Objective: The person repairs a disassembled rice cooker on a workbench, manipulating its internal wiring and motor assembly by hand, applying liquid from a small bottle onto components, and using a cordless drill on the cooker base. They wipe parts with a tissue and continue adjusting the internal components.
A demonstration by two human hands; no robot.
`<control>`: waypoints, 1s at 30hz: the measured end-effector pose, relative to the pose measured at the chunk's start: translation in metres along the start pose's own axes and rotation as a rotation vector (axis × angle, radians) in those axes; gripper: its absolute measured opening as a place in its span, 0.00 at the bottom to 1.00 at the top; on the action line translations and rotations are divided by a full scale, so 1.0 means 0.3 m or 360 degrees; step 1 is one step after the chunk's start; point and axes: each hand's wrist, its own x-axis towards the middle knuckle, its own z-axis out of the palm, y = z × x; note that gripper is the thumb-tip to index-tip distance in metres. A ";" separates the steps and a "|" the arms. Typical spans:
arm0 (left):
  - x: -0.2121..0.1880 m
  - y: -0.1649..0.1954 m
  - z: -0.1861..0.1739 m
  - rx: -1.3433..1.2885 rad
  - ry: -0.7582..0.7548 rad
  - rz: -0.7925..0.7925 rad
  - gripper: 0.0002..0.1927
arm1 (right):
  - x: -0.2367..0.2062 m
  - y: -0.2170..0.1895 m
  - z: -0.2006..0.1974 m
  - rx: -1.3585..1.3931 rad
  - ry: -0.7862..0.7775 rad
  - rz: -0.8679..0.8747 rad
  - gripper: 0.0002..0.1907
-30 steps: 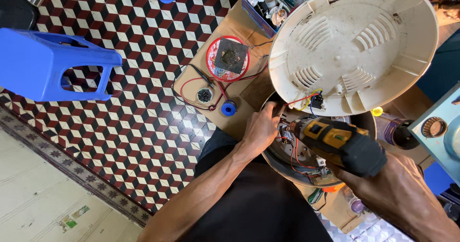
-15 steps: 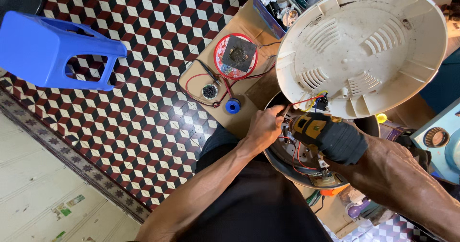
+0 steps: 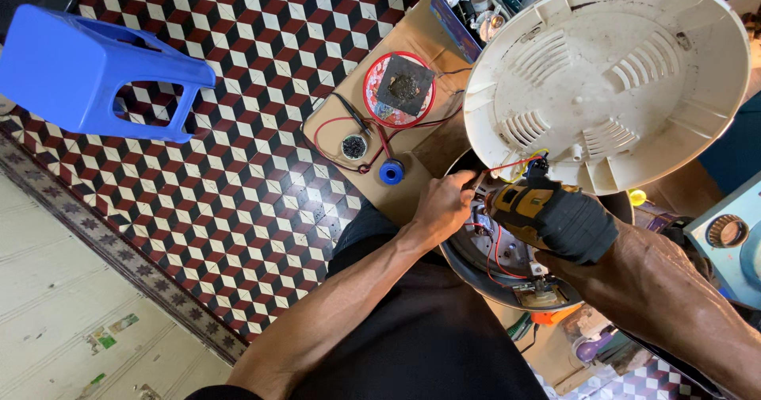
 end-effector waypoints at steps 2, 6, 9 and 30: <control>-0.001 -0.003 -0.001 -0.0021 -0.0016 -0.0028 0.49 | -0.001 0.001 0.000 0.0016 0.0025 0.0001 0.16; -0.005 0.006 -0.014 -0.0081 -0.0033 -0.0072 0.50 | 0.015 -0.006 0.007 -0.0132 -0.0009 -0.0036 0.16; -0.005 0.014 -0.019 -0.0096 -0.0053 -0.0097 0.50 | 0.024 -0.009 0.007 -0.0278 -0.0075 -0.0065 0.17; -0.008 0.022 -0.021 0.0015 -0.0075 -0.0143 0.25 | 0.060 -0.022 0.014 -0.0243 -0.0101 -0.0037 0.26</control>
